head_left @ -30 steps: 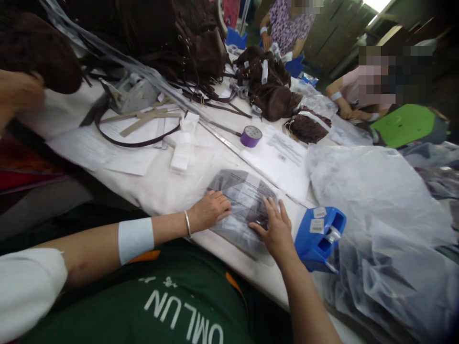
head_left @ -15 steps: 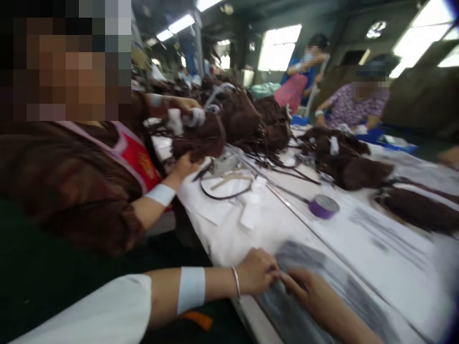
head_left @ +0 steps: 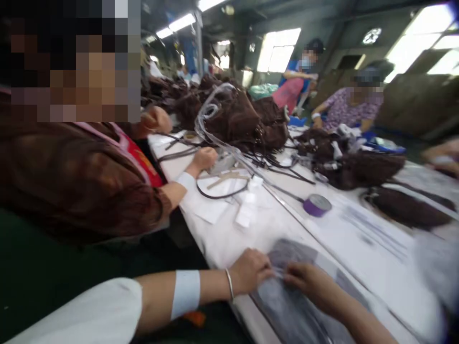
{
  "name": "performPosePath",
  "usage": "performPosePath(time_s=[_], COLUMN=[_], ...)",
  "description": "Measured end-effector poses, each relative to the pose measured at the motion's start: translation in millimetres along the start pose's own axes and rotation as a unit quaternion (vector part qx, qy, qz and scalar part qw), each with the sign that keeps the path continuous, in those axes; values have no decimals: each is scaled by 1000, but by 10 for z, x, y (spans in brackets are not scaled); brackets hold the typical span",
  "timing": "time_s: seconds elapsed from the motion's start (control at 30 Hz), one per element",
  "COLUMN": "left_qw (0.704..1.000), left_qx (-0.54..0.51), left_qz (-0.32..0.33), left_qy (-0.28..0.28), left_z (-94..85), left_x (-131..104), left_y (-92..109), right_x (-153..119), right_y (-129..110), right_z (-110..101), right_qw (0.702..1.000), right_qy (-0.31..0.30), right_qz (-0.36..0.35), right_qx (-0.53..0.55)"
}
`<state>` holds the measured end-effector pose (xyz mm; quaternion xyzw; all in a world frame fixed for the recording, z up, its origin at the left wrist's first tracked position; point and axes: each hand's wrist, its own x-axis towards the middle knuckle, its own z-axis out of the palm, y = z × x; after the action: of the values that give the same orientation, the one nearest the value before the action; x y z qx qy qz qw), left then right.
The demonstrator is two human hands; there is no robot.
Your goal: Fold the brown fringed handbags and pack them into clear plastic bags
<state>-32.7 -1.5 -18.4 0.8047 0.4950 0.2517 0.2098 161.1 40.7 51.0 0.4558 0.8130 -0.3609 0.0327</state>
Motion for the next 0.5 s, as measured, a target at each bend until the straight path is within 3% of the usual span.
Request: performPosePath(time_s=[0.1,0.27,0.4,0.5], left_qw=[998,996,998,1000], left_qx=[-55,-92,-66,-6], left_qz=[-7,-18,-25,-19], left_qy=[6,4,-6,-18], left_z=[-75,-37,-92,-117], left_x=[26,70,60,3], left_y=[-2,-29,-11,14], right_x=[-181,-199,14,151], right_y=[-91,-225,-284,-217], right_z=[-129,-155,-6,184], right_qw=[997,997,999,984], right_qy=[2,-10,13,52], right_qz=[13,23,0,15], right_qx=[81,76,-41,-170])
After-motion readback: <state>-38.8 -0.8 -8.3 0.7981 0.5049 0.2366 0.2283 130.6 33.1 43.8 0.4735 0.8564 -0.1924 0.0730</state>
